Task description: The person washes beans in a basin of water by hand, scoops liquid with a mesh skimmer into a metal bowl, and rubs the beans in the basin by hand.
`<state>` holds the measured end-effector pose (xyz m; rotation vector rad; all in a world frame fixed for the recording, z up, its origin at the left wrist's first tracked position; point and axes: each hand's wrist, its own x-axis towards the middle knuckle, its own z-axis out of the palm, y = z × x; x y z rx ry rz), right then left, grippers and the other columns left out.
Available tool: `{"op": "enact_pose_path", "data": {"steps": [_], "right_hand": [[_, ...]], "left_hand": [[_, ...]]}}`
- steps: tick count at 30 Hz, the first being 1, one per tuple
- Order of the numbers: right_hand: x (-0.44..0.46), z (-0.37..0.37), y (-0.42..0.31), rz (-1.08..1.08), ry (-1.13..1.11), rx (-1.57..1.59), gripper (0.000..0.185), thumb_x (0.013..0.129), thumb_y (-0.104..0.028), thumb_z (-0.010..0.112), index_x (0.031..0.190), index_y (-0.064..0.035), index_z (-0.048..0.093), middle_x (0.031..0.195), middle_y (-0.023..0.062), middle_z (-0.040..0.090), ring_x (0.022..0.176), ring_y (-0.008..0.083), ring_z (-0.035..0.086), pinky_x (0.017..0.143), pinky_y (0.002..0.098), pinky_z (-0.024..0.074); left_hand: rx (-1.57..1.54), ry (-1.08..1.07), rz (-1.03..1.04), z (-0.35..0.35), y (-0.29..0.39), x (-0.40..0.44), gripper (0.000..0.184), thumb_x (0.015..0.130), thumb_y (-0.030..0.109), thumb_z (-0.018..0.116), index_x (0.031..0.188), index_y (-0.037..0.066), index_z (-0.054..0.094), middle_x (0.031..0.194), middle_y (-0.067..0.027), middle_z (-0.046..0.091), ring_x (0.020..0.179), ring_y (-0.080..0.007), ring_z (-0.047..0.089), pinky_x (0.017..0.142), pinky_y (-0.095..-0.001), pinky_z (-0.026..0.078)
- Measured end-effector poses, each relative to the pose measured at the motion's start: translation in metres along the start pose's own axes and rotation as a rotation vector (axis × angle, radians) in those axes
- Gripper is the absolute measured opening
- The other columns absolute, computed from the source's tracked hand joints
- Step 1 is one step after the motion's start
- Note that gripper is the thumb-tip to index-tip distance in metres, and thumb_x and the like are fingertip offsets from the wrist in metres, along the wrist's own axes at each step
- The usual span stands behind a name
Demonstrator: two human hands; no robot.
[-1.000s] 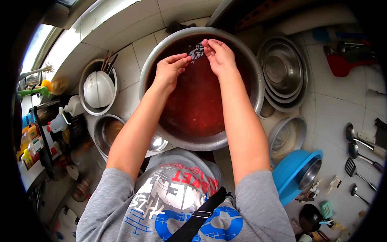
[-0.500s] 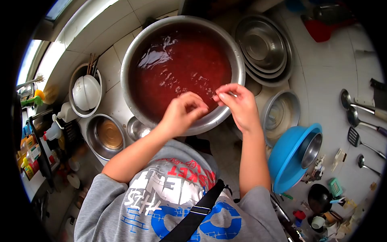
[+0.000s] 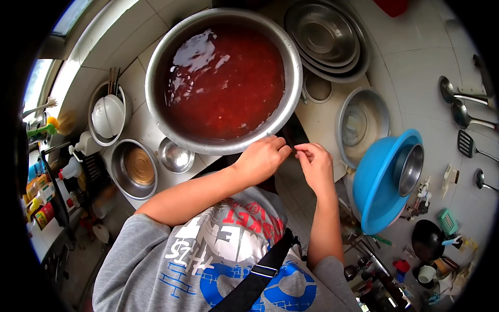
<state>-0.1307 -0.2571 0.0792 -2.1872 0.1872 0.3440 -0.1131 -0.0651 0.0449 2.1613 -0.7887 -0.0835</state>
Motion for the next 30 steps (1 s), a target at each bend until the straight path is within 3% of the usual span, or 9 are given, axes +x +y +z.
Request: {"op": "enact_pose_path", "data": {"steps": [5,8,14,17,20,23,28,30], "right_hand": [[-0.001,0.001,0.015,0.087,-0.016,-0.027,0.010,0.087,0.005,0.066,0.097,0.0042,0.067,0.084,0.0111,0.069,0.076,0.0185,0.072,0.066,0.0289,0.0556],[-0.002,0.005,0.015,-0.012,0.031,0.001,0.010,0.086,0.002,0.069,0.096,0.0030,0.067,0.082,0.0109,0.069,0.070,0.0184,0.069,0.064,0.0294,0.0546],[0.000,0.000,-0.003,0.031,-0.064,-0.254,0.011,0.086,0.000,0.069,0.096,0.0014,0.067,0.085,0.0109,0.070,0.069,0.0196,0.065,0.063,0.0313,0.0520],[0.003,0.006,-0.005,-0.157,0.061,-0.226,0.012,0.085,0.000,0.070,0.097,-0.0002,0.068,0.088,0.0102,0.068,0.071,0.0181,0.064,0.062,0.0308,0.0502],[0.015,0.012,-0.027,-0.181,0.093,-0.093,0.014,0.084,-0.001,0.072,0.097,-0.0010,0.068,0.090,0.0105,0.066,0.070,0.0191,0.063,0.062,0.0311,0.0504],[0.039,0.025,-0.048,-0.295,0.019,-0.092,0.017,0.083,-0.001,0.072,0.100,-0.0006,0.068,0.094,0.0116,0.065,0.072,0.0210,0.065,0.063,0.0325,0.0520],[0.099,0.083,-0.045,-0.420,-0.169,-0.259,0.025,0.082,-0.002,0.073,0.107,-0.0011,0.067,0.100,0.0138,0.064,0.079,0.0286,0.067,0.073,0.0389,0.0550],[0.119,0.100,-0.041,-0.421,-0.145,-0.368,0.029,0.082,-0.006,0.073,0.111,-0.0018,0.067,0.107,0.0183,0.063,0.093,0.0368,0.065,0.083,0.0432,0.0540]], "left_hand": [[0.038,-0.035,-0.021,0.002,0.003,-0.003,0.015,0.075,0.005,0.062,0.090,0.003,0.061,0.087,-0.0103,0.060,0.083,-0.0276,0.064,0.072,-0.0397,0.055],[0.047,-0.038,-0.014,0.005,0.000,-0.009,0.017,0.074,0.006,0.063,0.091,0.003,0.061,0.087,-0.0105,0.060,0.083,-0.0280,0.064,0.071,-0.0400,0.055],[0.043,-0.085,-0.045,-0.001,0.001,-0.019,0.014,0.074,0.006,0.065,0.088,0.003,0.061,0.088,-0.0112,0.061,0.083,-0.0290,0.065,0.069,-0.0413,0.054],[0.022,-0.081,-0.056,-0.005,-0.001,-0.023,0.011,0.076,0.007,0.065,0.085,0.003,0.061,0.087,-0.0114,0.060,0.083,-0.0291,0.064,0.069,-0.0412,0.054],[0.011,-0.039,-0.023,-0.011,-0.005,-0.030,0.010,0.077,0.008,0.066,0.085,0.003,0.061,0.086,-0.0116,0.060,0.083,-0.0295,0.064,0.069,-0.0415,0.053],[-0.009,-0.016,-0.049,-0.023,-0.009,-0.040,0.011,0.078,0.007,0.067,0.088,0.003,0.063,0.086,-0.0115,0.059,0.083,-0.0302,0.063,0.070,-0.0421,0.053],[-0.007,0.060,-0.116,-0.055,-0.022,-0.062,0.017,0.076,0.003,0.068,0.093,0.002,0.065,0.087,-0.0113,0.059,0.081,-0.0309,0.063,0.071,-0.0419,0.053],[0.021,0.081,-0.185,-0.068,-0.028,-0.069,0.015,0.077,0.002,0.070,0.092,0.002,0.065,0.088,-0.0118,0.061,0.082,-0.0317,0.064,0.072,-0.0423,0.054]]}}
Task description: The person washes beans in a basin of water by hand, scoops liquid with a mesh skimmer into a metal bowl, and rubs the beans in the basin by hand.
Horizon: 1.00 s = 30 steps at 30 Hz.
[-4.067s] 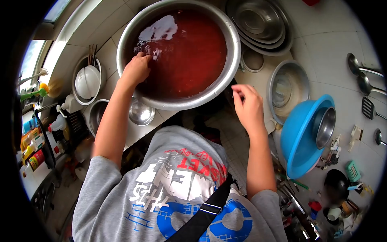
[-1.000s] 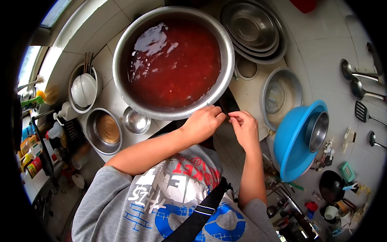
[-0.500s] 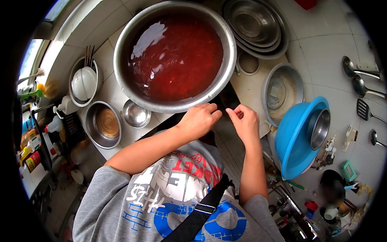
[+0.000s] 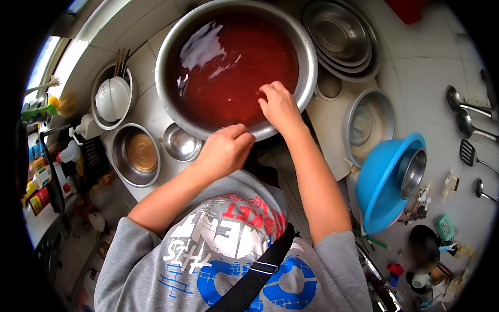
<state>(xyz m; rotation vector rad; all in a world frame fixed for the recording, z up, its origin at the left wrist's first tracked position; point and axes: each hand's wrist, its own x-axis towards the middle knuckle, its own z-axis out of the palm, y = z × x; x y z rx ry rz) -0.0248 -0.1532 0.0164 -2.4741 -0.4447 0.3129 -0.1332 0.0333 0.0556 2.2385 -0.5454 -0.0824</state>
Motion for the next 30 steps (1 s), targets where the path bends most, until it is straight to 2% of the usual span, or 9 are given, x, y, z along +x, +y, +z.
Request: {"op": "enact_pose_path", "data": {"steps": [3,6,8,12,16,20,23,26,30], "right_hand": [[0.025,0.012,0.004,0.041,0.066,-0.132,0.035,0.083,-0.010,0.074,0.116,-0.0025,0.065,0.112,0.0227,0.061,0.104,0.0407,0.063,0.090,0.0443,0.0526],[0.039,0.016,-0.001,-0.001,-0.057,0.057,0.032,0.080,-0.009,0.075,0.111,-0.0044,0.068,0.106,0.0181,0.064,0.096,0.0359,0.065,0.086,0.0424,0.0547],[0.039,0.027,-0.014,-0.153,-0.096,0.102,0.032,0.078,-0.004,0.076,0.109,-0.0042,0.069,0.097,0.0122,0.065,0.074,0.0223,0.066,0.073,0.0347,0.0558],[0.037,0.053,-0.040,-0.286,-0.105,0.009,0.035,0.074,-0.009,0.079,0.108,-0.0041,0.069,0.097,0.0144,0.064,0.079,0.0316,0.066,0.074,0.0411,0.0555],[0.043,0.071,-0.037,-0.287,-0.078,-0.001,0.018,0.079,-0.007,0.073,0.096,-0.0026,0.071,0.089,0.0135,0.067,0.082,0.0355,0.066,0.076,0.0438,0.0551],[0.024,0.018,-0.055,-0.148,-0.031,0.069,0.012,0.083,-0.012,0.074,0.085,-0.0020,0.068,0.084,0.0149,0.066,0.076,0.0341,0.065,0.068,0.0443,0.0529],[-0.010,-0.036,-0.068,0.015,-0.053,0.164,0.015,0.085,-0.014,0.075,0.083,-0.0011,0.068,0.078,0.0129,0.065,0.066,0.0257,0.063,0.062,0.0372,0.0501],[-0.051,-0.063,-0.059,0.172,-0.041,0.221,0.016,0.087,-0.014,0.075,0.085,0.0004,0.069,0.073,0.0099,0.063,0.060,0.0171,0.057,0.058,0.0315,0.0464],[-0.087,-0.080,-0.046,0.254,-0.088,0.174,0.015,0.087,-0.013,0.074,0.092,0.0015,0.071,0.073,0.0086,0.064,0.059,0.0138,0.055,0.057,0.0291,0.0454]], "left_hand": [[0.026,0.074,-0.089,-0.020,-0.012,-0.004,0.012,0.080,0.003,0.069,0.092,0.002,0.066,0.089,-0.0123,0.062,0.082,-0.0335,0.064,0.071,-0.0434,0.054],[0.056,0.126,-0.153,-0.031,-0.027,-0.005,0.010,0.081,0.003,0.069,0.091,0.002,0.067,0.088,-0.0127,0.063,0.081,-0.0340,0.065,0.070,-0.0438,0.054],[0.048,0.150,-0.163,-0.038,-0.032,-0.005,0.009,0.082,0.003,0.069,0.091,0.001,0.068,0.088,-0.0129,0.064,0.080,-0.0341,0.065,0.069,-0.0435,0.055],[0.047,0.156,-0.186,-0.047,-0.037,-0.007,0.009,0.083,0.003,0.069,0.092,0.002,0.068,0.088,-0.0123,0.064,0.080,-0.0334,0.065,0.069,-0.0427,0.055],[0.058,0.123,-0.210,-0.050,-0.041,-0.013,0.009,0.083,0.004,0.069,0.092,0.002,0.068,0.088,-0.0118,0.064,0.078,-0.0330,0.066,0.067,-0.0423,0.055],[0.036,0.148,-0.223,-0.059,-0.046,-0.014,0.008,0.084,0.004,0.069,0.092,0.003,0.069,0.089,-0.0112,0.064,0.076,-0.0328,0.066,0.065,-0.0421,0.054],[0.043,0.170,-0.227,-0.067,-0.051,-0.007,0.008,0.084,0.005,0.069,0.092,0.004,0.068,0.090,-0.0115,0.064,0.076,-0.0329,0.066,0.066,-0.0417,0.054],[0.078,0.151,-0.245,-0.070,-0.064,0.005,0.008,0.084,0.005,0.069,0.092,0.004,0.068,0.091,-0.0124,0.064,0.077,-0.0336,0.066,0.068,-0.0417,0.055],[0.177,0.048,-0.276,-0.072,-0.079,0.033,0.016,0.088,0.014,0.068,0.099,0.004,0.067,0.097,-0.0158,0.064,0.083,-0.0371,0.065,0.073,-0.0468,0.054]]}}
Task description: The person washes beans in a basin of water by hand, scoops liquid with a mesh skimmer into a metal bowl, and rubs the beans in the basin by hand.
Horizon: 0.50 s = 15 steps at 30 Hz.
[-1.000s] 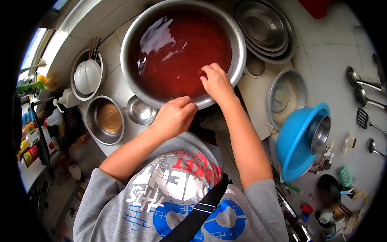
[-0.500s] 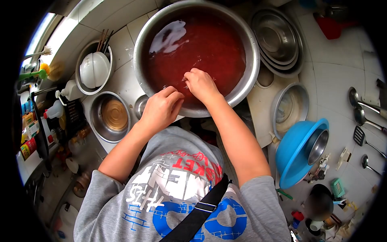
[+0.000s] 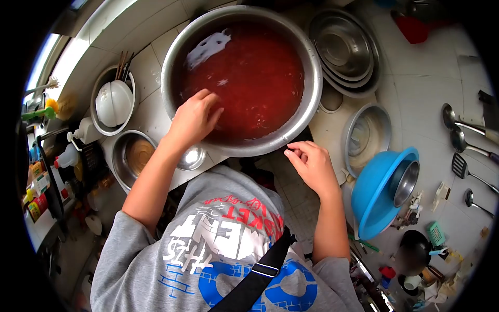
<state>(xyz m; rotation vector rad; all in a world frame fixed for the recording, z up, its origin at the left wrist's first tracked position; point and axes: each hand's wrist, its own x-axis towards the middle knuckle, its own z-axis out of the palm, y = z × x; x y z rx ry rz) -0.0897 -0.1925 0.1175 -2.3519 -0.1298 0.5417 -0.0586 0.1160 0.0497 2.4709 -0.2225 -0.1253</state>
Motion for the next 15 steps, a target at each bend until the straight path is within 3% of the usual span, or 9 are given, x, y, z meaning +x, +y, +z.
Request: {"op": "enact_pose_path", "data": {"steps": [4,6,9,11,13,14,15], "right_hand": [[-0.007,-0.002,0.011,0.012,0.108,0.074,0.015,0.088,-0.010,0.073,0.096,0.0020,0.072,0.077,0.0075,0.065,0.062,0.0118,0.056,0.058,0.0272,0.0458],[0.002,-0.006,0.011,0.007,0.147,0.132,0.015,0.089,-0.010,0.073,0.097,0.0022,0.072,0.078,0.0065,0.066,0.063,0.0111,0.056,0.059,0.0265,0.0459],[0.042,0.003,0.031,-0.037,0.183,0.266,0.021,0.092,-0.011,0.069,0.109,0.0010,0.069,0.099,0.0097,0.068,0.079,0.0135,0.066,0.067,0.0266,0.0531],[0.083,0.009,0.032,-0.086,0.162,0.197,0.036,0.095,-0.018,0.066,0.127,-0.0010,0.062,0.120,0.0163,0.064,0.105,0.0249,0.067,0.087,0.0338,0.0549],[0.130,0.025,0.043,-0.107,0.186,-0.028,0.054,0.095,-0.026,0.064,0.141,-0.0027,0.049,0.137,0.0224,0.054,0.125,0.0361,0.055,0.104,0.0413,0.0463],[0.153,0.032,0.042,-0.048,0.171,-0.088,0.065,0.096,-0.033,0.061,0.149,-0.0036,0.037,0.143,0.0271,0.046,0.133,0.0430,0.044,0.112,0.0441,0.0382],[0.175,0.045,0.046,0.001,0.221,-0.154,0.069,0.096,-0.035,0.060,0.151,-0.0044,0.032,0.144,0.0295,0.043,0.133,0.0445,0.045,0.111,0.0450,0.0395]], "left_hand": [[0.177,-0.102,-0.071,0.006,0.002,0.039,0.025,0.088,0.022,0.069,0.106,0.004,0.067,0.103,-0.0173,0.064,0.093,-0.0377,0.066,0.080,-0.0460,0.056],[0.261,-0.113,-0.138,0.008,-0.002,0.054,0.033,0.088,0.027,0.069,0.111,0.004,0.065,0.114,-0.0201,0.061,0.104,-0.0394,0.064,0.087,-0.0472,0.055],[0.291,-0.086,-0.294,0.015,-0.018,0.069,0.045,0.089,0.030,0.069,0.123,0.005,0.058,0.125,-0.0274,0.054,0.113,-0.0450,0.059,0.094,-0.0501,0.052],[0.288,-0.182,-0.535,0.020,-0.028,0.082,0.056,0.092,0.038,0.064,0.136,0.006,0.048,0.135,-0.0285,0.046,0.123,-0.0451,0.053,0.099,-0.0503,0.051],[0.182,-0.241,-0.696,0.026,-0.045,0.092,0.069,0.094,0.048,0.057,0.145,0.006,0.038,0.142,-0.0351,0.040,0.129,-0.0479,0.049,0.107,-0.0505,0.044],[0.120,-0.207,-0.734,0.033,-0.050,0.097,0.072,0.094,0.050,0.056,0.147,0.005,0.036,0.143,-0.0364,0.038,0.130,-0.0489,0.048,0.109,-0.0505,0.042],[0.056,-0.175,-0.772,0.040,-0.053,0.099,0.075,0.094,0.052,0.054,0.149,0.005,0.033,0.145,-0.0378,0.036,0.132,-0.0499,0.046,0.111,-0.0505,0.040]]}}
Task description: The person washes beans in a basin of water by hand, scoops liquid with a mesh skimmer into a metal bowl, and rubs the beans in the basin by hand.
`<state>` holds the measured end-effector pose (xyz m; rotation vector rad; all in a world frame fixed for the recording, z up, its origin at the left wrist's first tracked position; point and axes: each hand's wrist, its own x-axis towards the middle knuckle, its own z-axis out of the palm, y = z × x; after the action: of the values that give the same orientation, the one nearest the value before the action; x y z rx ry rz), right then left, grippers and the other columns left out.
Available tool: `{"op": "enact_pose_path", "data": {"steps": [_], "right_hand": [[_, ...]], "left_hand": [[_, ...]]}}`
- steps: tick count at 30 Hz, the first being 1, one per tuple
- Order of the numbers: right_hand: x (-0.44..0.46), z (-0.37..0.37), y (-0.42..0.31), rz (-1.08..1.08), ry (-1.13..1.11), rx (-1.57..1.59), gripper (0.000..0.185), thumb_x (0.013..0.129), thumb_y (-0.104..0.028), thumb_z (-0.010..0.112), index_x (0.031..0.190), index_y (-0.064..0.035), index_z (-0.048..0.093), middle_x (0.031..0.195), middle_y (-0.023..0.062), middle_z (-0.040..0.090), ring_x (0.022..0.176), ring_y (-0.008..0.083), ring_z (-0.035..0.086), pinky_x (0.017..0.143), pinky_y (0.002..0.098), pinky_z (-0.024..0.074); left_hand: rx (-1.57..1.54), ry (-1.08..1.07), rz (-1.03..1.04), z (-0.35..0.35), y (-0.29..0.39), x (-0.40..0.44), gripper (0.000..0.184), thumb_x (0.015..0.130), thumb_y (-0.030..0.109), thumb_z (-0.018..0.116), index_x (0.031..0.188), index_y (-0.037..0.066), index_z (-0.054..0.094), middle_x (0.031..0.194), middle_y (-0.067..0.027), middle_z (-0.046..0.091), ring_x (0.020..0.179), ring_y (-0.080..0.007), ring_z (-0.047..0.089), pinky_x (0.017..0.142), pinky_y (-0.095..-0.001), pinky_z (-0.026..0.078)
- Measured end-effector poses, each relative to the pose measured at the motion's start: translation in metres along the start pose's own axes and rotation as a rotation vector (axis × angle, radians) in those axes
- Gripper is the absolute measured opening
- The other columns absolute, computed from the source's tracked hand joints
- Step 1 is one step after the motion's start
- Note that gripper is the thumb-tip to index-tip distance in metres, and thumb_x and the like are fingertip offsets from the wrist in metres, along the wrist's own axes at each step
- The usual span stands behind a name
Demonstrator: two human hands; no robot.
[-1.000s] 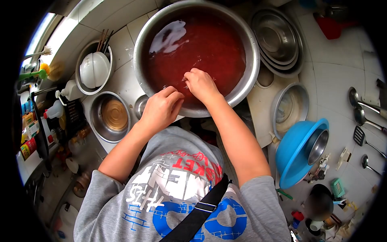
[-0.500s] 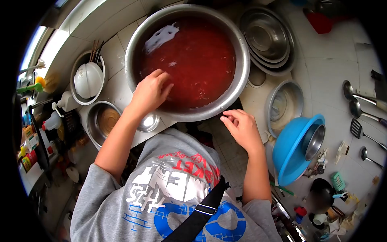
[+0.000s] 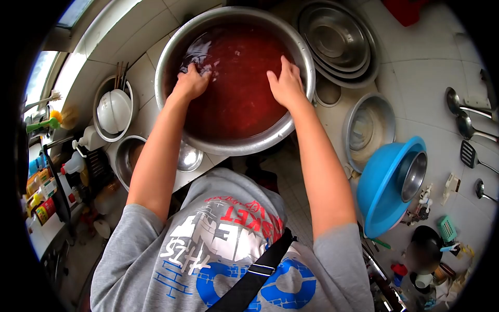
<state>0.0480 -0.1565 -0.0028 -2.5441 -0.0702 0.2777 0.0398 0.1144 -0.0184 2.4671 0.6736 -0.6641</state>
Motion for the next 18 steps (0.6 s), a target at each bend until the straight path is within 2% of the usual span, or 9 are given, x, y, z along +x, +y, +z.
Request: {"op": "enact_pose_path", "data": {"steps": [3,6,9,10,12,13,14,17,18], "right_hand": [[0.046,0.032,-0.003,0.232,-0.003,0.007,0.069,0.098,-0.042,0.051,0.152,-0.0038,0.031,0.147,0.0296,0.043,0.136,0.0448,0.042,0.113,0.0475,0.0369],[0.072,0.056,-0.012,0.364,-0.035,0.054,0.071,0.099,-0.050,0.043,0.150,-0.0003,0.037,0.150,0.0258,0.044,0.139,0.0425,0.040,0.117,0.0467,0.0308],[0.086,0.087,-0.011,0.595,-0.072,0.714,0.070,0.100,-0.051,0.043,0.148,0.0001,0.041,0.150,0.0213,0.047,0.141,0.0391,0.039,0.117,0.0465,0.0305],[0.083,0.087,-0.026,0.747,-0.058,0.841,0.058,0.104,-0.045,0.044,0.144,-0.0047,0.049,0.141,0.0154,0.057,0.131,0.0338,0.051,0.112,0.0488,0.0383],[0.067,0.068,-0.049,0.705,-0.309,1.243,0.055,0.103,-0.043,0.046,0.142,-0.0038,0.050,0.133,0.0148,0.061,0.124,0.0296,0.057,0.107,0.0439,0.0432],[0.061,0.063,-0.056,0.676,-0.442,1.440,0.054,0.103,-0.042,0.047,0.141,-0.0034,0.051,0.129,0.0145,0.063,0.120,0.0276,0.059,0.105,0.0415,0.0456],[0.057,0.071,-0.052,0.536,-0.340,1.516,0.041,0.104,-0.029,0.051,0.136,-0.0033,0.056,0.122,0.0104,0.066,0.107,0.0181,0.064,0.095,0.0327,0.0505],[0.021,0.071,-0.075,0.085,-0.140,1.258,0.038,0.103,-0.021,0.052,0.136,-0.0013,0.056,0.122,0.0079,0.066,0.104,0.0138,0.064,0.089,0.0282,0.0509],[0.015,0.076,-0.081,-0.062,-0.030,1.045,0.040,0.103,-0.021,0.052,0.137,0.0007,0.055,0.129,0.0128,0.063,0.115,0.0189,0.061,0.095,0.0297,0.0484]], "left_hand": [[-0.211,0.009,-0.087,0.021,0.001,0.016,0.083,0.094,0.057,0.047,0.156,0.006,0.026,0.149,-0.0434,0.027,0.139,-0.0532,0.036,0.117,-0.0506,0.032],[-0.448,0.114,-0.053,0.040,0.007,0.024,0.081,0.096,0.057,0.045,0.155,0.004,0.029,0.153,-0.0386,0.028,0.144,-0.0503,0.029,0.119,-0.0498,0.027],[-0.862,-0.005,-0.069,0.044,0.024,0.027,0.079,0.097,0.057,0.044,0.155,0.004,0.030,0.158,-0.0258,0.030,0.147,-0.0429,0.027,0.118,-0.0498,0.028],[-1.053,-0.114,-0.120,0.043,0.033,0.023,0.077,0.098,0.056,0.043,0.154,0.005,0.032,0.157,-0.0234,0.034,0.145,-0.0410,0.032,0.118,-0.0504,0.028],[-1.414,-0.305,-0.120,0.050,0.038,0.030,0.071,0.102,0.054,0.041,0.151,0.003,0.037,0.153,-0.0195,0.042,0.138,-0.0355,0.043,0.114,-0.0516,0.033],[-1.695,-0.511,-0.146,0.043,0.039,0.025,0.062,0.103,0.051,0.041,0.143,0.004,0.048,0.145,-0.0194,0.051,0.130,-0.0354,0.051,0.109,-0.0530,0.039],[-1.840,-0.571,-0.133,0.037,0.039,0.018,0.056,0.104,0.049,0.042,0.136,0.005,0.054,0.136,-0.0180,0.057,0.123,-0.0336,0.056,0.105,-0.0520,0.044],[-2.114,-0.540,-0.020,0.039,0.043,0.011,0.040,0.104,0.042,0.046,0.115,0.008,0.064,0.110,-0.0122,0.070,0.103,-0.0278,0.067,0.093,-0.0473,0.054],[-2.097,-0.446,0.009,0.042,0.046,0.006,0.036,0.103,0.036,0.047,0.114,0.006,0.064,0.110,-0.0105,0.069,0.101,-0.0251,0.066,0.094,-0.0427,0.053]]}}
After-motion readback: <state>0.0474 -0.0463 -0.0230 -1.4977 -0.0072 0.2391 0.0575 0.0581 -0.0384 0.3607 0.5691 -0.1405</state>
